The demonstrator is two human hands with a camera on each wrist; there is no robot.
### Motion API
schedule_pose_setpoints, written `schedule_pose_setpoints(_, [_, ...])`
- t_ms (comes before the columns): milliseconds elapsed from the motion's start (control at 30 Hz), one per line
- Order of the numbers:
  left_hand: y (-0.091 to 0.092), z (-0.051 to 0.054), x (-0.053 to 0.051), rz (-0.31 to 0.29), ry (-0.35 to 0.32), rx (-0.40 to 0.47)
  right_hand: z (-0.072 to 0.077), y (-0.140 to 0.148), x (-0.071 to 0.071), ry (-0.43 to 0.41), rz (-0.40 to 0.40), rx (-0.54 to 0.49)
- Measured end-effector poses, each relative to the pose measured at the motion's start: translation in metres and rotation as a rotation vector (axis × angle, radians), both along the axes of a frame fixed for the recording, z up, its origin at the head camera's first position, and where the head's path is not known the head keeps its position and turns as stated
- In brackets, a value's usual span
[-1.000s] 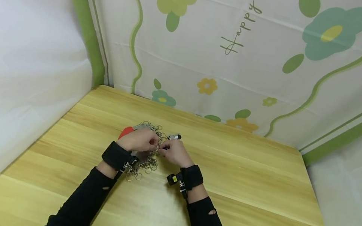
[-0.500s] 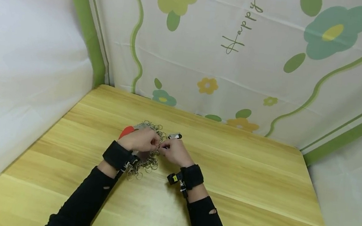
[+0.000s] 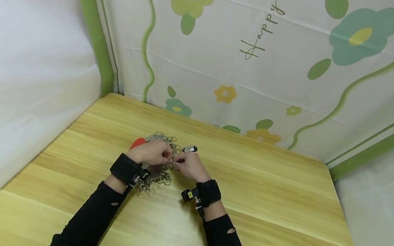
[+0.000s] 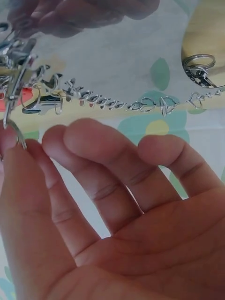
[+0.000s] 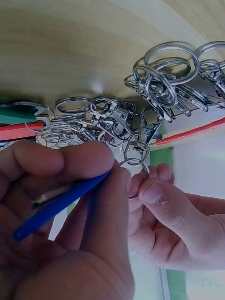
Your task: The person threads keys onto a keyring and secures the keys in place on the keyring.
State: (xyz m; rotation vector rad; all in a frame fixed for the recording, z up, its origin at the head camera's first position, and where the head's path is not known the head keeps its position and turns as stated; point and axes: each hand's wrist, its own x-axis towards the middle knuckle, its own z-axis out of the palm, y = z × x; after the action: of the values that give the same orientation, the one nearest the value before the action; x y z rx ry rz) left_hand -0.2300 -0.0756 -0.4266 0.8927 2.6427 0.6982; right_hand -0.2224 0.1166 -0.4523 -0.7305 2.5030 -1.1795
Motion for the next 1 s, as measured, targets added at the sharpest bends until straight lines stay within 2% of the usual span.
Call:
schedule_pose_setpoints(233, [0.0000, 0.0000, -0.0002, -0.015, 0.014, -0.013, 0.0001, 0.0006, -0.0011, 0.000, -0.003, 0.002])
schedule_pose_setpoints(533, [0.0034, -0.0009, 0.0009, 0.017, 0.018, -0.046, 0.0027, -0.0007, 0.0009, 0.048, 0.031, 0.007])
schedule_pose_setpoints(667, [0.0044, -0.0017, 0.0013, 0.021, 0.021, -0.046, 0.0037, -0.0011, 0.0018, 0.044, 0.034, 0.002])
schedule_pose_setpoints(1000, [0.0024, 0.0018, 0.0024, 0.014, -0.033, 0.033, 0.0033, -0.0004, 0.0005, 0.009, 0.021, -0.054])
